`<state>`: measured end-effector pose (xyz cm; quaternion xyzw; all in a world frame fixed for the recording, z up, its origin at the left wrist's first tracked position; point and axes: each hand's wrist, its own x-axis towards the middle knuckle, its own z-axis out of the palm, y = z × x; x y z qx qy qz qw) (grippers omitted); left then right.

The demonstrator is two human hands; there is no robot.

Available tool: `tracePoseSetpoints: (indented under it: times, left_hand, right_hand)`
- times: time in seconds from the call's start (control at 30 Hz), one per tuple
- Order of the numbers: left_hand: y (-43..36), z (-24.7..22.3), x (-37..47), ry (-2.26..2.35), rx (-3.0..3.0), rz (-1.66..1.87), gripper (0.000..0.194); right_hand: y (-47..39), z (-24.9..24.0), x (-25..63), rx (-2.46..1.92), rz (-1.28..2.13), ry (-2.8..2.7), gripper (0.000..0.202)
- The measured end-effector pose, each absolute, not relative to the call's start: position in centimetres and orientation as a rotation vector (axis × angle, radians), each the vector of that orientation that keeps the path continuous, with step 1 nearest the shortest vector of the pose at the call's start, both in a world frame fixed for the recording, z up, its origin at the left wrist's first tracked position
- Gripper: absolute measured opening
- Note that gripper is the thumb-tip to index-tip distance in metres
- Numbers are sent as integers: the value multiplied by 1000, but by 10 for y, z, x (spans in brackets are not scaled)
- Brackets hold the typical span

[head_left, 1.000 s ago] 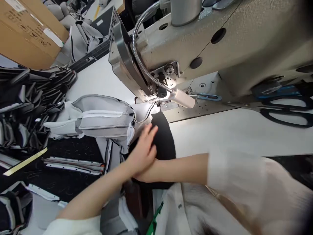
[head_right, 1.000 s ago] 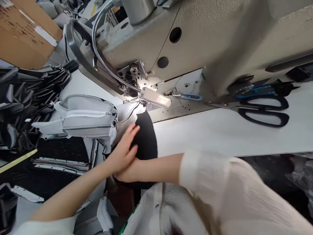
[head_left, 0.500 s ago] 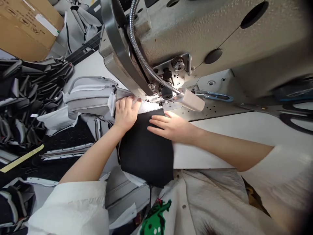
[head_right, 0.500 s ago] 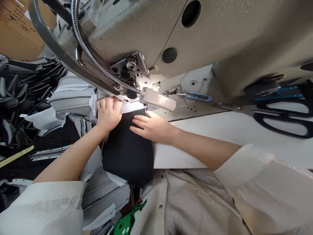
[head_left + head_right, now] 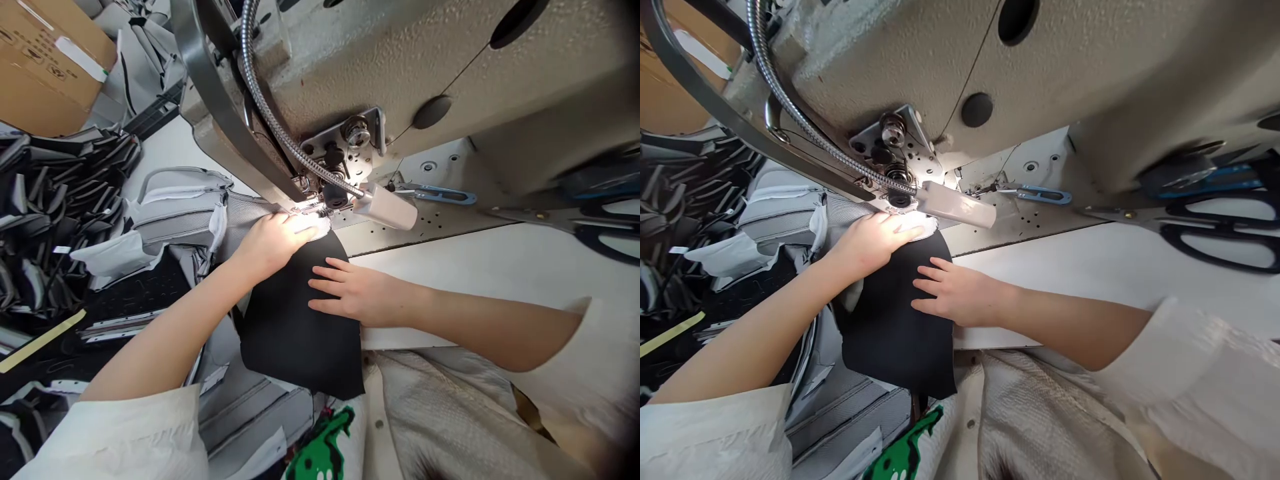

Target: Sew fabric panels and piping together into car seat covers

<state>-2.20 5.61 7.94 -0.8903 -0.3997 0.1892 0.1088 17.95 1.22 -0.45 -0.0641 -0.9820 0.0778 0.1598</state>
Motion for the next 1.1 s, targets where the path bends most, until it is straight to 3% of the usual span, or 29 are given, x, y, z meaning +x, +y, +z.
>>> tracePoseSetpoints:
  times: [0.2, 0.4, 0.53, 0.7, 0.83, 0.97, 1.1]
  left_hand:
    - [51, 84, -5, -1304, -2563, 691, 46]
    - [47, 77, 8, -1458, -2577, 601, 42]
    - [46, 69, 13, -1527, -2617, 550, 45]
    - [48, 66, 12, -1586, -2663, 467, 54]
    - [46, 66, 15, -1639, -2607, 557, 56]
    - [43, 65, 16, -1596, -2594, 592, 54]
    - [44, 67, 12, -1550, -2610, 541, 47]
  right_hand:
    - [13, -13, 182, -191, 229, -2769, 42]
    - [20, -13, 170, -339, 243, -2765, 47]
    - [18, -6, 167, -179, 375, -2783, 54]
    - [3, -10, 138, -125, 382, -2750, 34]
    - [3, -10, 113, -289, 442, -2722, 33]
    - [14, -4, 129, -26, 586, -2807, 42]
    - [13, -6, 139, 45, 484, -2809, 45]
